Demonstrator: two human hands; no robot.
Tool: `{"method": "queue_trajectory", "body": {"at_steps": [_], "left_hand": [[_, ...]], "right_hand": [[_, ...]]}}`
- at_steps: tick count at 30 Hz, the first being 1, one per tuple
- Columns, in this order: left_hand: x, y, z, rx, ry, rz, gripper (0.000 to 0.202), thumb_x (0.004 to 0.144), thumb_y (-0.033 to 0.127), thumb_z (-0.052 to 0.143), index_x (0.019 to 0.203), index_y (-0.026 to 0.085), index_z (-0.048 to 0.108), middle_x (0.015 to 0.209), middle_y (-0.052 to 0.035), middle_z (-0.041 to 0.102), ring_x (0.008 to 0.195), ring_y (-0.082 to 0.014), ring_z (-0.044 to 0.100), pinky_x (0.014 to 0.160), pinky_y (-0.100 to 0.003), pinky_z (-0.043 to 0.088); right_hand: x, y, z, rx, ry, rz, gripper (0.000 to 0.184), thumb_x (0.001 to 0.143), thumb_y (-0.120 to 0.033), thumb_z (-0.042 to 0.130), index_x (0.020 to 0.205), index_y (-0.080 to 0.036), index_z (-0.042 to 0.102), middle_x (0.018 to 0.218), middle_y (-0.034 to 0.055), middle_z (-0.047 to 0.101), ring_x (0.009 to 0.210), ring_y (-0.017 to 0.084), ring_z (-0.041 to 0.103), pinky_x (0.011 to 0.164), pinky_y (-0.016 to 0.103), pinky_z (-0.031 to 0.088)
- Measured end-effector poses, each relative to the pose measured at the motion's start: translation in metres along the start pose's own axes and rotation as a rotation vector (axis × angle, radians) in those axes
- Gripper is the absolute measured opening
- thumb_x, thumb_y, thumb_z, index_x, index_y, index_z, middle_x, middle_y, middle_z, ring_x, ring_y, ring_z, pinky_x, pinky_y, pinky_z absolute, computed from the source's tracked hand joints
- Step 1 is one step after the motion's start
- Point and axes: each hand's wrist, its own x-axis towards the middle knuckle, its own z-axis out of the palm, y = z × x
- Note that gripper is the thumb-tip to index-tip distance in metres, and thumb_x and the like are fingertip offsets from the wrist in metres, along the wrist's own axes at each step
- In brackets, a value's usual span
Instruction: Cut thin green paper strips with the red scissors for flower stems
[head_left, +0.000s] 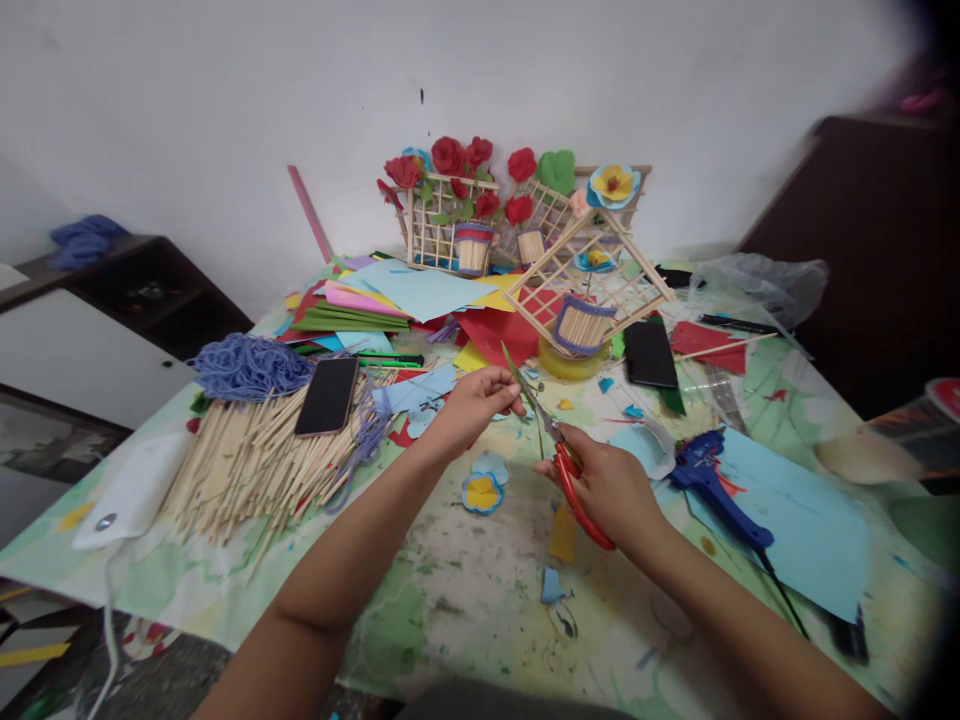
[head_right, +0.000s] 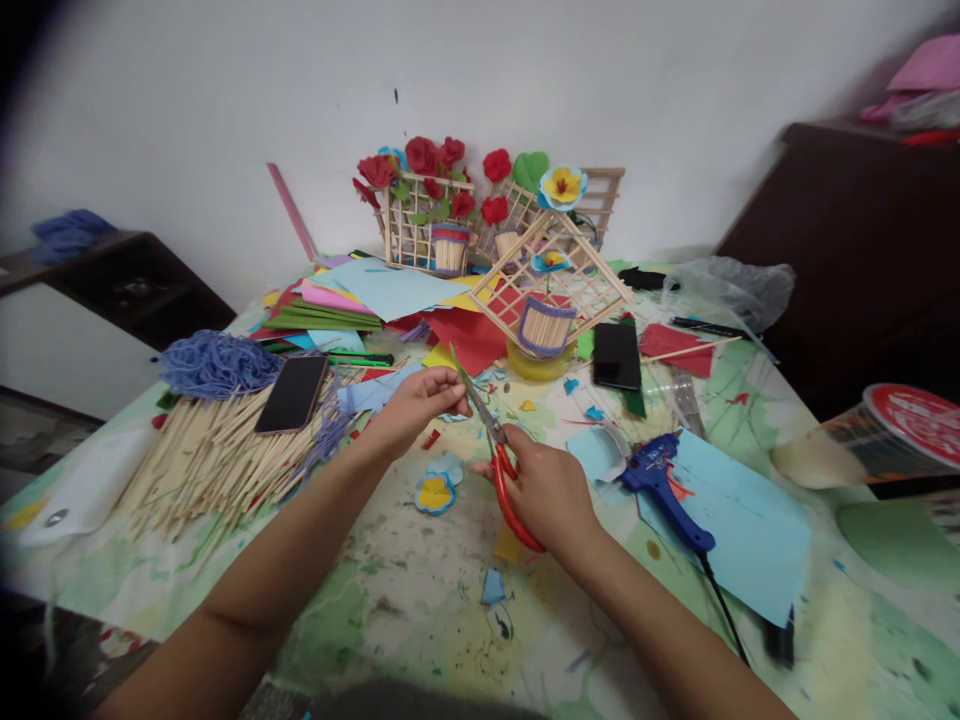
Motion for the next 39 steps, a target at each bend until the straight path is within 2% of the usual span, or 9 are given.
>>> {"method": "queue_trajectory", "body": {"at_steps": [4, 8, 25, 32, 39], "left_hand": [[0.0014, 0.0006, -0.0037, 0.029, 0.105, 0.028, 0.021, 0.079, 0.035, 0.058, 0.081, 0.015, 0.056, 0.068, -0.0033, 0.064, 0.067, -0.0129, 0.058, 0.065, -0.025, 0.042], [0.0035, -0.0008, -0.0061, 0.005, 0.133, 0.042, 0.020, 0.080, 0.035, 0.056, 0.078, 0.015, 0.054, 0.067, -0.0028, 0.063, 0.065, -0.0118, 0.057, 0.065, -0.025, 0.042], [0.0046, -0.0045, -0.0051, -0.120, 0.100, 0.013, 0.017, 0.076, 0.031, 0.059, 0.074, 0.015, 0.052, 0.064, -0.0010, 0.061, 0.064, -0.0113, 0.057, 0.066, -0.025, 0.043], [0.0015, -0.0039, 0.0017, -0.221, 0.019, -0.029, 0.016, 0.075, 0.029, 0.060, 0.073, 0.015, 0.052, 0.063, -0.0005, 0.060, 0.062, -0.0097, 0.056, 0.066, -0.023, 0.043], [0.0019, -0.0065, 0.0017, -0.230, 0.007, -0.019, 0.018, 0.075, 0.030, 0.061, 0.073, 0.015, 0.052, 0.064, -0.0005, 0.059, 0.063, -0.0093, 0.055, 0.067, -0.023, 0.043]], "right_hand": [[-0.0005, -0.0004, 0.0008, -0.014, 0.007, 0.003, 0.037, 0.087, -0.046, 0.042, 0.111, -0.022, 0.057, 0.072, 0.0054, 0.070, 0.067, 0.024, 0.066, 0.053, 0.026, 0.029], [-0.0009, -0.0013, 0.0014, -0.023, 0.002, -0.009, 0.035, 0.087, -0.045, 0.041, 0.107, -0.022, 0.058, 0.072, 0.0056, 0.070, 0.066, 0.024, 0.065, 0.053, 0.026, 0.028], [-0.0009, -0.0006, 0.0019, -0.022, -0.010, -0.006, 0.033, 0.086, -0.044, 0.042, 0.105, -0.022, 0.058, 0.070, 0.0044, 0.069, 0.066, 0.024, 0.065, 0.053, 0.025, 0.027], [-0.0019, -0.0016, -0.0001, 0.028, -0.018, -0.009, 0.035, 0.086, -0.041, 0.044, 0.112, -0.021, 0.055, 0.075, 0.0043, 0.070, 0.070, 0.024, 0.066, 0.055, 0.026, 0.030], [-0.0014, -0.0023, -0.0008, 0.050, -0.023, -0.014, 0.035, 0.086, -0.041, 0.044, 0.112, -0.021, 0.056, 0.074, 0.0041, 0.070, 0.069, 0.024, 0.065, 0.054, 0.026, 0.030]]}}
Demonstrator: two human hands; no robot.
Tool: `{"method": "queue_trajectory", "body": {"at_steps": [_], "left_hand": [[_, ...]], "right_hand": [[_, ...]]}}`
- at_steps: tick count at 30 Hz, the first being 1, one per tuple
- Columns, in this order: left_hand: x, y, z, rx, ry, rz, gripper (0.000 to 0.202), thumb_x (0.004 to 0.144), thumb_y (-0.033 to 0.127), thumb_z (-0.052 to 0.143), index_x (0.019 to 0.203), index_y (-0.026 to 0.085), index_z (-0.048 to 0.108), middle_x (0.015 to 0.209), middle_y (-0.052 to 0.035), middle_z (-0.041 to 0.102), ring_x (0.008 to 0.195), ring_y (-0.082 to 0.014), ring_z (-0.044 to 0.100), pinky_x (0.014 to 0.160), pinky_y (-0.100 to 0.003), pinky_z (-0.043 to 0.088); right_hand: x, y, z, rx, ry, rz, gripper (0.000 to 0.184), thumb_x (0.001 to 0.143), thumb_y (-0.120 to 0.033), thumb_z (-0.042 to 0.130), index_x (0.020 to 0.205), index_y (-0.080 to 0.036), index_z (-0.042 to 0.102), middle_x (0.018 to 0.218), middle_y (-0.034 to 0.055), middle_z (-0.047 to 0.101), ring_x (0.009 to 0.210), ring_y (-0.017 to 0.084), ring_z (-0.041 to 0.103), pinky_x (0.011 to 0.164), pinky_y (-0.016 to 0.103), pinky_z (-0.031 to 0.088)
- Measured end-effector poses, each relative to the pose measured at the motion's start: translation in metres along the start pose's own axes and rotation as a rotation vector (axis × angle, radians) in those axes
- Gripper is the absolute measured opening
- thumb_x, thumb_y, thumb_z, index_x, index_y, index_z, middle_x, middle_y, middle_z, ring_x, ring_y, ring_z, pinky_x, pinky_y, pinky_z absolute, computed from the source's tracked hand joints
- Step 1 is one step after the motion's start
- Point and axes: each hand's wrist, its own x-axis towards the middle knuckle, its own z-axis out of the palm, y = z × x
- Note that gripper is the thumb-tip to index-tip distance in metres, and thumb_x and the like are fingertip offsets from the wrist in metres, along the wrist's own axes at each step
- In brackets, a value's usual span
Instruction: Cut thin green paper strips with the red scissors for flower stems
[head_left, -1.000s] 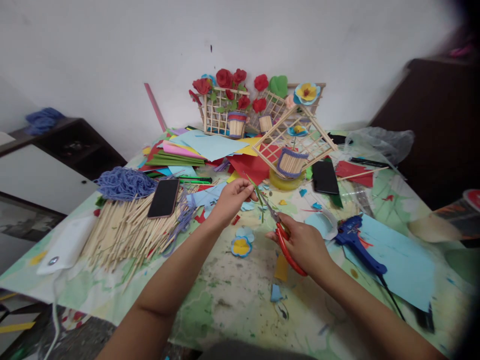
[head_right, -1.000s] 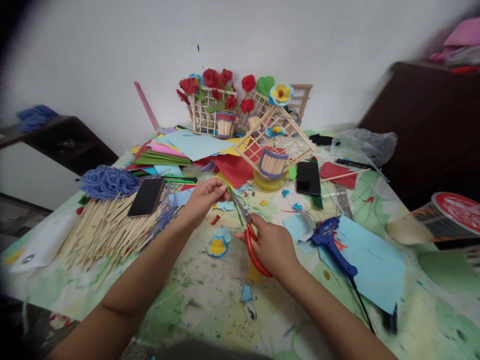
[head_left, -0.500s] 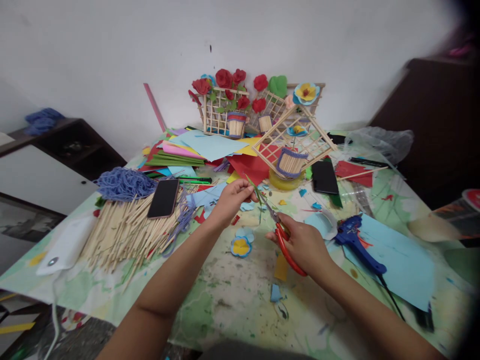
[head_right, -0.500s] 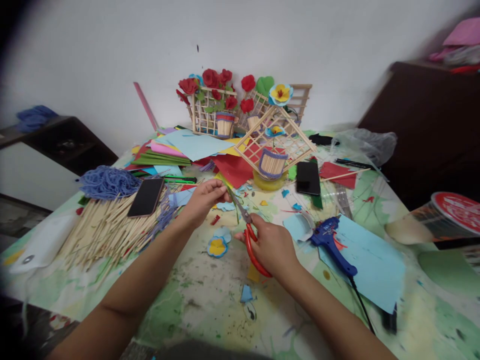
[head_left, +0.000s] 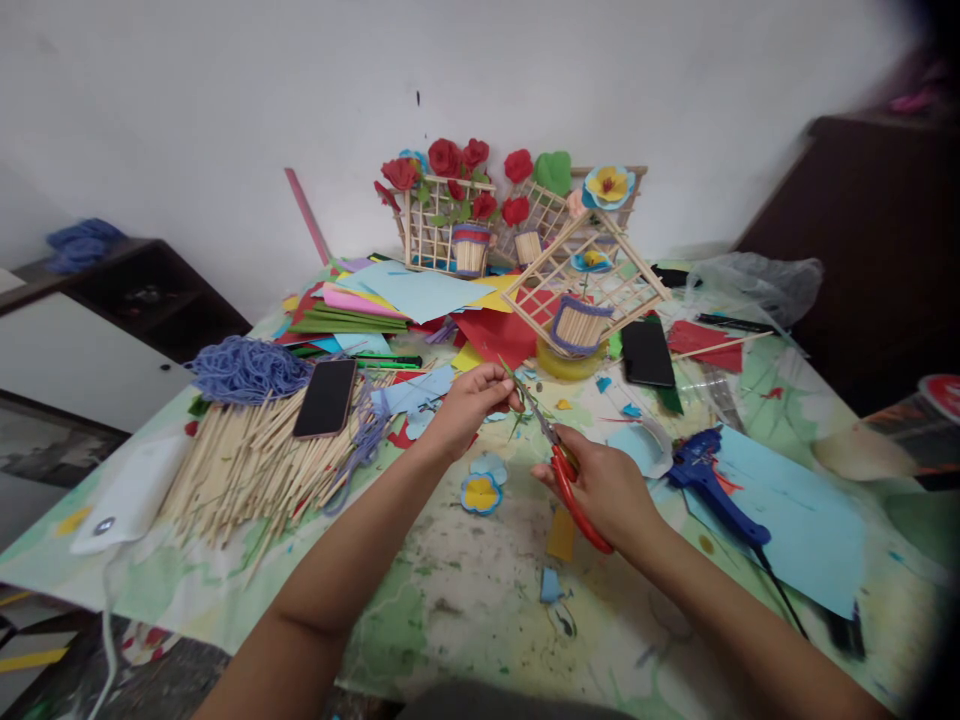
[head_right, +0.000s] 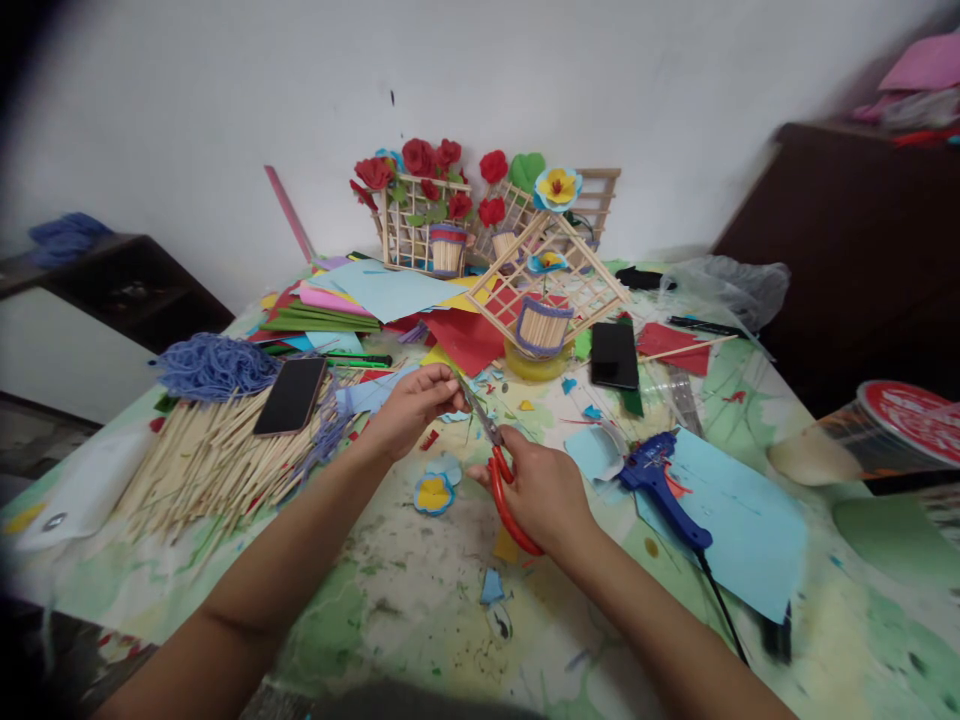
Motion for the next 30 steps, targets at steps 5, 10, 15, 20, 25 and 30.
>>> {"method": "queue_trajectory", "body": {"at_steps": [5, 10, 15, 20, 25, 30], "left_hand": [[0.000, 0.000, -0.001, 0.014, 0.009, 0.003, 0.020, 0.074, 0.032, 0.062, 0.074, 0.016, 0.051, 0.064, -0.0003, 0.060, 0.062, -0.0100, 0.056, 0.067, -0.024, 0.043], [0.003, 0.002, -0.005, 0.031, 0.051, -0.017, 0.019, 0.073, 0.031, 0.062, 0.074, 0.016, 0.051, 0.062, -0.0006, 0.060, 0.062, -0.0112, 0.057, 0.065, -0.025, 0.043], [0.017, -0.011, -0.023, 0.250, 0.126, 0.031, 0.019, 0.075, 0.034, 0.059, 0.073, 0.016, 0.053, 0.064, -0.0027, 0.063, 0.061, -0.0114, 0.056, 0.061, -0.024, 0.040], [0.035, -0.033, -0.039, 0.451, 0.208, 0.017, 0.015, 0.079, 0.031, 0.052, 0.079, 0.016, 0.052, 0.070, -0.0048, 0.062, 0.065, -0.0145, 0.055, 0.065, -0.028, 0.041], [0.034, -0.033, -0.020, 0.864, 0.498, 0.410, 0.035, 0.076, 0.030, 0.060, 0.108, 0.016, 0.051, 0.108, -0.0130, 0.057, 0.105, -0.0239, 0.050, 0.090, -0.036, 0.038], [0.020, -0.037, 0.022, 1.191, -0.095, 0.374, 0.016, 0.081, 0.029, 0.055, 0.089, 0.017, 0.063, 0.092, -0.0076, 0.064, 0.090, -0.0202, 0.056, 0.084, -0.032, 0.041]], "right_hand": [[0.001, 0.002, 0.002, -0.003, 0.013, 0.006, 0.034, 0.086, -0.043, 0.043, 0.109, -0.021, 0.058, 0.073, 0.0049, 0.070, 0.066, 0.023, 0.064, 0.054, 0.025, 0.030], [0.002, 0.007, -0.002, 0.055, 0.052, 0.041, 0.037, 0.086, -0.047, 0.044, 0.108, -0.022, 0.059, 0.070, 0.0043, 0.067, 0.066, 0.022, 0.062, 0.054, 0.025, 0.031], [0.003, 0.011, -0.016, 0.140, 0.110, 0.063, 0.038, 0.083, -0.052, 0.047, 0.100, -0.021, 0.061, 0.065, 0.0022, 0.061, 0.062, 0.019, 0.056, 0.055, 0.025, 0.032], [0.002, 0.021, -0.033, 0.211, 0.236, 0.082, 0.043, 0.082, -0.054, 0.050, 0.106, -0.021, 0.061, 0.064, 0.0007, 0.056, 0.058, 0.016, 0.048, 0.054, 0.025, 0.032], [-0.002, 0.029, -0.047, 0.257, 0.356, 0.063, 0.044, 0.082, -0.055, 0.048, 0.103, -0.019, 0.062, 0.062, -0.0001, 0.053, 0.056, 0.014, 0.044, 0.053, 0.024, 0.031], [-0.006, 0.030, -0.053, 0.279, 0.380, 0.042, 0.040, 0.082, -0.053, 0.049, 0.100, -0.020, 0.063, 0.062, -0.0004, 0.053, 0.056, 0.014, 0.044, 0.052, 0.024, 0.030]]}}
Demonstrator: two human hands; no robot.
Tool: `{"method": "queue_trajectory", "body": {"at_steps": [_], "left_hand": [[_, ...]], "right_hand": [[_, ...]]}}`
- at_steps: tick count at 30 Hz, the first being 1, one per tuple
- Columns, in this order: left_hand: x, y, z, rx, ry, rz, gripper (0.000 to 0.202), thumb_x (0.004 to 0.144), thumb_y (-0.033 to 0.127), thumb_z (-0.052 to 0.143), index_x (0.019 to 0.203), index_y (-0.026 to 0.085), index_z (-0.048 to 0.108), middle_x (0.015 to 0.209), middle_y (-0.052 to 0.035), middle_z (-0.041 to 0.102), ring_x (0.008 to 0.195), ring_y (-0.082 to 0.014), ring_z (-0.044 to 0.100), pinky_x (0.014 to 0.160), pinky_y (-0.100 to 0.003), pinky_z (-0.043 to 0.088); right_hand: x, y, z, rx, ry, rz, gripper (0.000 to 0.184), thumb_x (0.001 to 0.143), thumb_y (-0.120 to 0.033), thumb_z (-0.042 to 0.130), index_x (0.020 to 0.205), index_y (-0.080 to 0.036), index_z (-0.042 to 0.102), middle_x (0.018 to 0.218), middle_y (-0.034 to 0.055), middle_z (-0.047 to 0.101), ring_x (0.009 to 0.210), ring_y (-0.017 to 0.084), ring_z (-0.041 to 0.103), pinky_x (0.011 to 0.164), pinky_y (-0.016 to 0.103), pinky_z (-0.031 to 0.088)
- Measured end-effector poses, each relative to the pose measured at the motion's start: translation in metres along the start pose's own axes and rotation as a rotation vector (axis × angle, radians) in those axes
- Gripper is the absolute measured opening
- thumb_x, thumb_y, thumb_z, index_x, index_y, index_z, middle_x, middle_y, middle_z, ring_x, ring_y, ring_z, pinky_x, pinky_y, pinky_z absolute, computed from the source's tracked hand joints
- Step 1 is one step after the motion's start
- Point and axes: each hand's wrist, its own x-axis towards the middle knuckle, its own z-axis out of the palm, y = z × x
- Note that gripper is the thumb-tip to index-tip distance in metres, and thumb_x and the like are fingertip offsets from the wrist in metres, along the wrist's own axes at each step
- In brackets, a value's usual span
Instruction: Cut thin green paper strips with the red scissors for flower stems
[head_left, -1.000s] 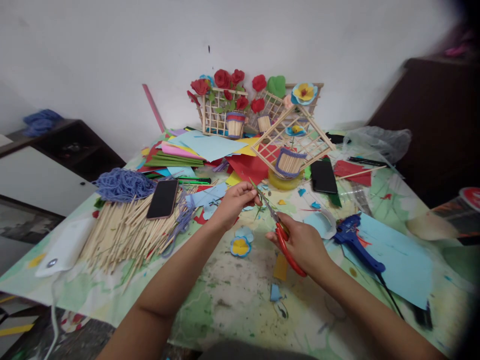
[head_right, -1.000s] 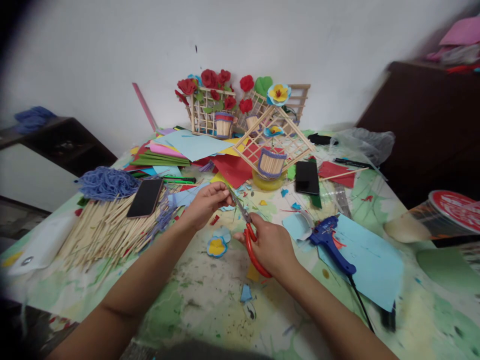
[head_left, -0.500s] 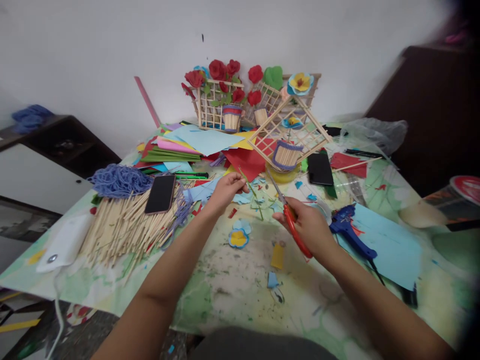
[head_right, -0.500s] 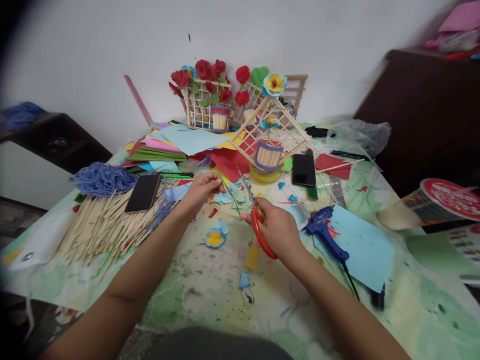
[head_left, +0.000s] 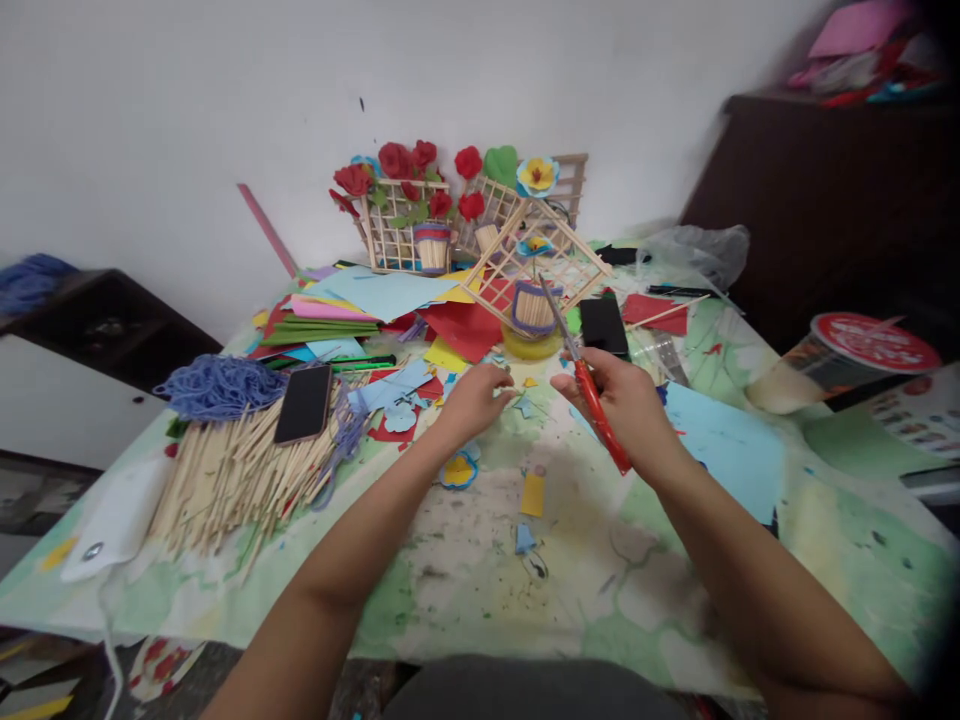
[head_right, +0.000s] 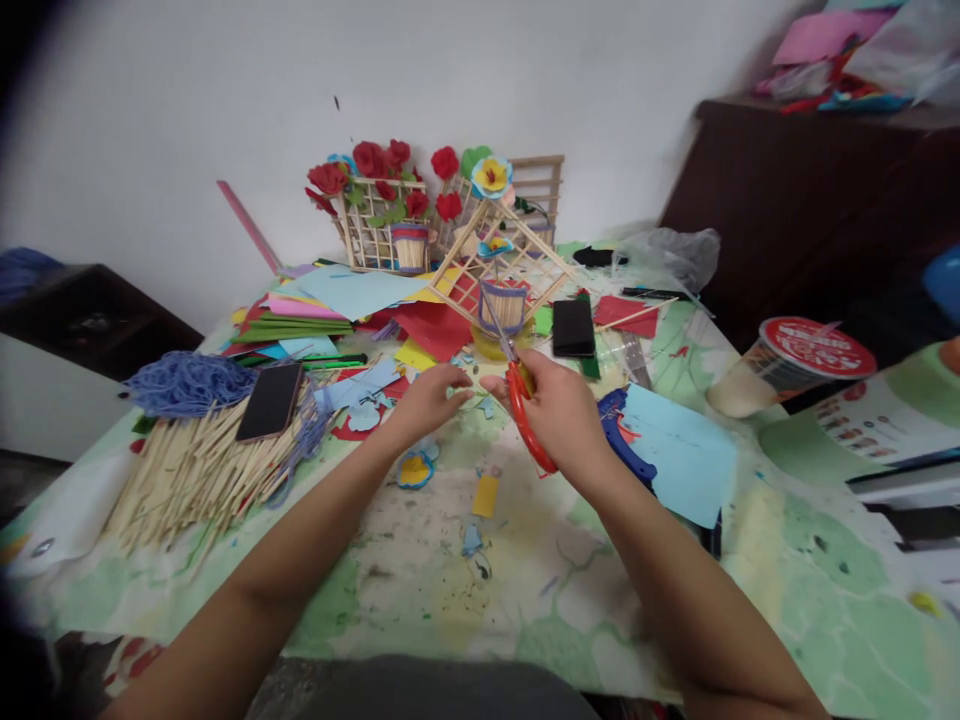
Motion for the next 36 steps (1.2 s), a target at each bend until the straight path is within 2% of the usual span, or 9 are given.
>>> {"method": "queue_trajectory", "body": {"at_steps": [4, 9, 12, 16, 20, 23, 26, 30, 36], "left_hand": [[-0.004, 0.009, 0.013, 0.165, -0.112, -0.006, 0.012, 0.080, 0.024, 0.057, 0.082, 0.016, 0.065, 0.087, -0.0073, 0.065, 0.087, -0.0198, 0.057, 0.080, -0.030, 0.042], [-0.008, 0.003, 0.010, 0.376, -0.034, -0.251, 0.024, 0.082, 0.037, 0.053, 0.079, 0.016, 0.064, 0.085, -0.0103, 0.064, 0.086, -0.0226, 0.058, 0.073, -0.031, 0.044], [-0.009, -0.002, 0.010, 0.420, -0.082, -0.353, 0.033, 0.081, 0.045, 0.050, 0.080, 0.016, 0.064, 0.087, -0.0119, 0.065, 0.086, -0.0242, 0.059, 0.070, -0.031, 0.044], [-0.009, -0.009, 0.015, 0.376, -0.162, -0.406, 0.026, 0.081, 0.034, 0.047, 0.081, 0.015, 0.064, 0.087, -0.0124, 0.066, 0.083, -0.0232, 0.061, 0.067, -0.029, 0.043], [-0.006, -0.016, 0.011, 0.208, -0.233, -0.422, 0.020, 0.078, 0.024, 0.046, 0.074, 0.015, 0.063, 0.079, -0.0102, 0.067, 0.076, -0.0204, 0.061, 0.065, -0.027, 0.042], [-0.004, -0.019, -0.005, 0.087, -0.207, -0.379, 0.017, 0.078, 0.025, 0.047, 0.074, 0.016, 0.061, 0.079, -0.0073, 0.066, 0.077, -0.0193, 0.059, 0.068, -0.027, 0.042], [-0.007, -0.014, -0.027, -0.271, -0.184, -0.270, 0.018, 0.081, 0.031, 0.049, 0.075, 0.016, 0.055, 0.083, -0.0067, 0.066, 0.081, -0.0183, 0.059, 0.072, -0.028, 0.043], [-0.018, 0.001, -0.046, -0.842, -0.369, -0.164, 0.023, 0.084, 0.039, 0.050, 0.082, 0.016, 0.049, 0.081, -0.0053, 0.065, 0.073, -0.0126, 0.058, 0.069, -0.025, 0.043], [-0.023, 0.022, -0.047, -0.970, -0.537, -0.172, 0.024, 0.082, 0.038, 0.056, 0.082, 0.016, 0.048, 0.064, 0.0005, 0.057, 0.060, -0.0090, 0.050, 0.060, -0.023, 0.038]], "right_hand": [[-0.002, -0.001, 0.000, 0.018, -0.020, -0.012, 0.036, 0.081, -0.050, 0.052, 0.098, -0.021, 0.063, 0.061, -0.0008, 0.052, 0.054, 0.013, 0.041, 0.051, 0.025, 0.027], [0.000, -0.002, 0.000, -0.002, -0.040, -0.007, 0.031, 0.081, -0.050, 0.051, 0.088, -0.021, 0.061, 0.062, -0.0007, 0.051, 0.053, 0.012, 0.038, 0.051, 0.025, 0.025], [0.001, -0.003, 0.001, -0.012, -0.062, 0.011, 0.030, 0.081, -0.050, 0.051, 0.085, -0.021, 0.059, 0.061, -0.0010, 0.050, 0.053, 0.012, 0.039, 0.051, 0.024, 0.025], [0.002, -0.005, 0.003, -0.046, -0.085, 0.018, 0.029, 0.080, -0.049, 0.053, 0.081, -0.021, 0.057, 0.061, -0.0012, 0.048, 0.054, 0.012, 0.037, 0.051, 0.024, 0.025], [0.002, -0.003, 0.006, -0.025, -0.093, 0.022, 0.028, 0.079, -0.049, 0.054, 0.082, -0.021, 0.059, 0.061, -0.0010, 0.049, 0.053, 0.012, 0.038, 0.050, 0.024, 0.026], [0.004, 0.003, 0.010, 0.065, -0.081, 0.032, 0.028, 0.078, -0.048, 0.056, 0.086, -0.021, 0.061, 0.060, -0.0010, 0.050, 0.052, 0.012, 0.039, 0.049, 0.024, 0.027], [0.006, 0.010, 0.017, 0.272, -0.069, 0.088, 0.033, 0.075, -0.048, 0.060, 0.093, -0.020, 0.062, 0.056, -0.0018, 0.052, 0.047, 0.012, 0.042, 0.046, 0.024, 0.031], [0.009, 0.011, 0.025, 0.622, -0.100, 0.248, 0.046, 0.069, -0.049, 0.067, 0.102, -0.019, 0.057, 0.060, -0.0006, 0.061, 0.039, 0.011, 0.044, 0.040, 0.025, 0.036], [0.004, -0.001, 0.033, 0.876, -0.157, 0.275, 0.052, 0.063, -0.040, 0.073, 0.104, -0.019, 0.050, 0.059, -0.0020, 0.062, 0.042, 0.012, 0.051, 0.039, 0.023, 0.040]]}}
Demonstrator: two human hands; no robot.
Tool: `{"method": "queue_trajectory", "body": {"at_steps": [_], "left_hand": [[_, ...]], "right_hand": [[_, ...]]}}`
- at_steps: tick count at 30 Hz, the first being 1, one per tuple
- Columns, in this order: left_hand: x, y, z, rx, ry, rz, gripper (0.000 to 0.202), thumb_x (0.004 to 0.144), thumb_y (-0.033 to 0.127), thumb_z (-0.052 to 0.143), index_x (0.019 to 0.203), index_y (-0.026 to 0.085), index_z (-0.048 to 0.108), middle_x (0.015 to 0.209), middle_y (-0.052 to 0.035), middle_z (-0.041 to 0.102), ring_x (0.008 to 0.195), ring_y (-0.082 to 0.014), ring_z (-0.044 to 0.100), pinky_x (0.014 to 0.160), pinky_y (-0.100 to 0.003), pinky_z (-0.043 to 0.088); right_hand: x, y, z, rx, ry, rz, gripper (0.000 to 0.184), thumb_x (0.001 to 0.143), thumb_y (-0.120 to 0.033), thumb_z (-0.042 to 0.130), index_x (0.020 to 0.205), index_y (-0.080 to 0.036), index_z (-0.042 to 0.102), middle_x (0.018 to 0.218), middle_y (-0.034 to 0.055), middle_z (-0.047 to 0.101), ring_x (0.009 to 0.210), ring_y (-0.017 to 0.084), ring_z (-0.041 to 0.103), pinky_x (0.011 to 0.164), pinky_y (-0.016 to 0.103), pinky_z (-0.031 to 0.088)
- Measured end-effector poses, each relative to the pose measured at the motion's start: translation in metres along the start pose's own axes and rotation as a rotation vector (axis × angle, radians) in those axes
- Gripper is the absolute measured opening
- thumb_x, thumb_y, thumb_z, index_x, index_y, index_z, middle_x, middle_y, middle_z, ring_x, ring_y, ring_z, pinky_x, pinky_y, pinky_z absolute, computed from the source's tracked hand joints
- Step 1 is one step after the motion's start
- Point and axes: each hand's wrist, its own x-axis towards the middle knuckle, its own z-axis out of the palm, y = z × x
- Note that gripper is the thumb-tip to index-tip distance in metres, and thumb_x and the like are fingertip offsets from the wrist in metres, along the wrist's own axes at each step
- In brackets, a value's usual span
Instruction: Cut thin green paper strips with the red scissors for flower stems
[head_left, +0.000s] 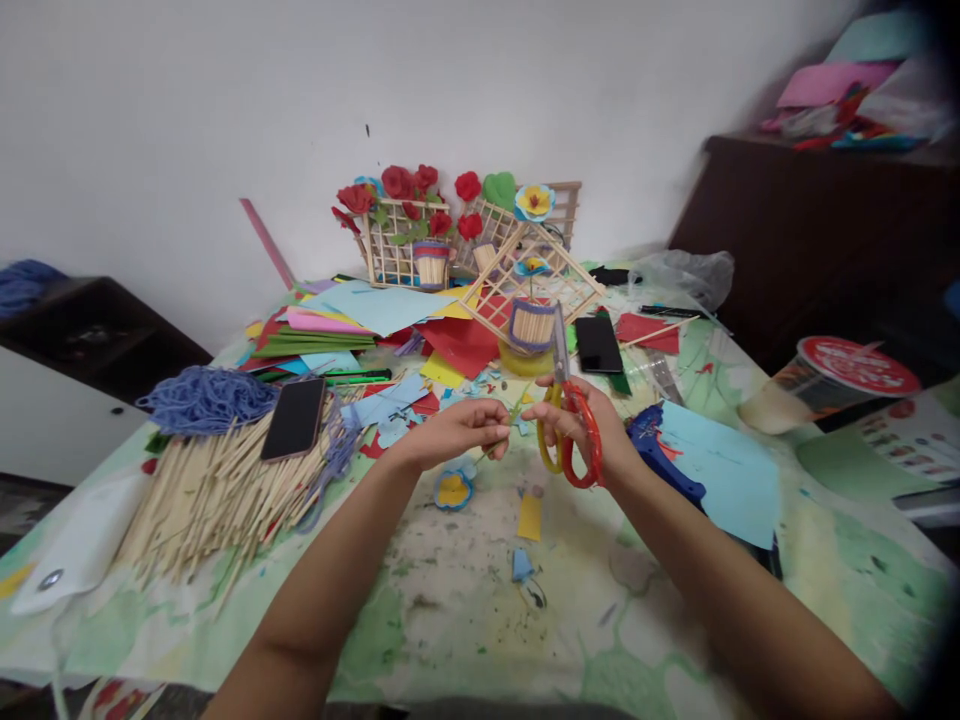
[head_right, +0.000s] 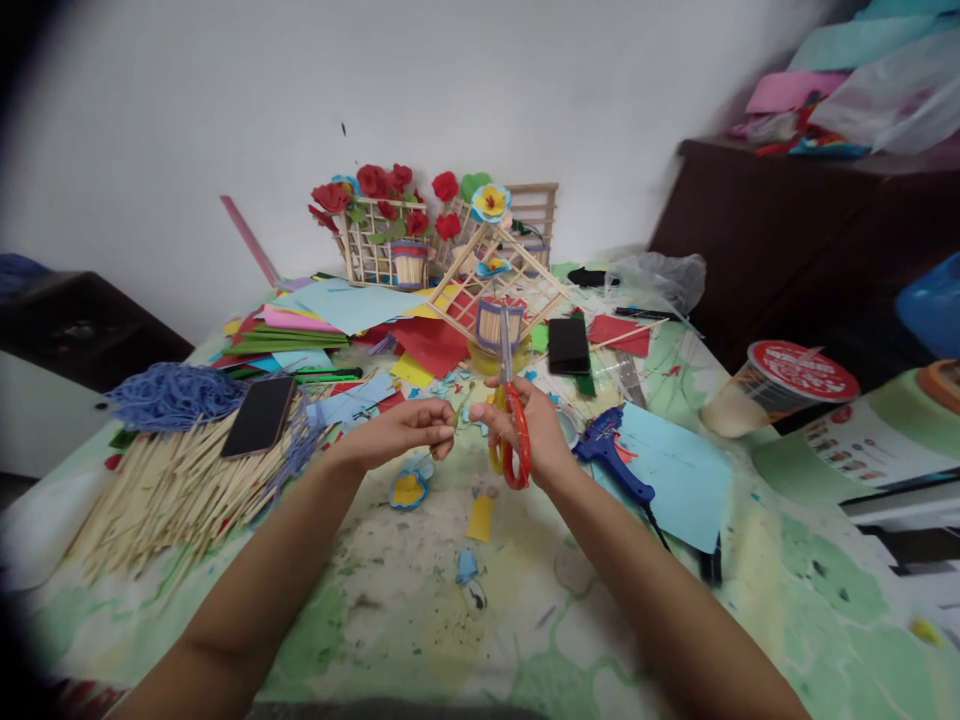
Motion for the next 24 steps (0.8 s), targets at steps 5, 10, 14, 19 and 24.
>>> {"method": "queue_trajectory", "body": {"at_steps": [5, 10, 14, 19, 24], "left_hand": [[0.004, -0.001, 0.005, 0.069, -0.012, -0.036, 0.022, 0.080, 0.036, 0.058, 0.082, 0.015, 0.051, 0.063, 0.0012, 0.056, 0.058, -0.0084, 0.050, 0.057, -0.022, 0.036], [0.003, -0.002, 0.004, 0.103, -0.014, -0.044, 0.022, 0.078, 0.037, 0.059, 0.083, 0.016, 0.052, 0.064, 0.0007, 0.057, 0.060, -0.0097, 0.053, 0.057, -0.022, 0.038], [0.002, -0.006, -0.014, 0.250, 0.174, -0.038, 0.021, 0.079, 0.035, 0.055, 0.085, 0.016, 0.054, 0.067, -0.0008, 0.060, 0.062, -0.0112, 0.055, 0.060, -0.023, 0.042], [0.012, -0.032, -0.044, 0.748, 0.638, -0.148, 0.015, 0.079, 0.022, 0.046, 0.084, 0.015, 0.058, 0.076, -0.0060, 0.063, 0.072, -0.0175, 0.058, 0.068, -0.030, 0.045], [0.026, -0.053, -0.032, 1.154, 0.723, -0.009, 0.024, 0.079, 0.022, 0.053, 0.100, 0.015, 0.062, 0.106, -0.0128, 0.061, 0.105, -0.0260, 0.052, 0.093, -0.038, 0.038]], "right_hand": [[0.000, 0.001, 0.002, 0.087, 0.082, -0.033, 0.048, 0.060, -0.033, 0.074, 0.099, -0.020, 0.049, 0.051, -0.0074, 0.055, 0.042, 0.011, 0.051, 0.040, 0.021, 0.039], [0.003, 0.002, -0.002, 0.070, 0.151, -0.070, 0.045, 0.060, -0.029, 0.073, 0.097, -0.020, 0.049, 0.055, -0.0073, 0.056, 0.043, 0.010, 0.050, 0.041, 0.021, 0.040], [0.006, 0.003, -0.006, 0.078, 0.198, -0.083, 0.046, 0.059, -0.027, 0.073, 0.098, -0.020, 0.049, 0.058, -0.0058, 0.058, 0.045, 0.010, 0.051, 0.039, 0.021, 0.040], [0.009, 0.003, -0.010, 0.101, 0.235, -0.089, 0.044, 0.060, -0.023, 0.071, 0.098, -0.021, 0.049, 0.061, -0.0046, 0.060, 0.045, 0.010, 0.052, 0.040, 0.021, 0.040], [0.009, 0.003, -0.011, 0.040, 0.220, -0.080, 0.042, 0.063, -0.028, 0.071, 0.098, -0.021, 0.050, 0.062, -0.0038, 0.060, 0.045, 0.011, 0.052, 0.039, 0.021, 0.039]]}}
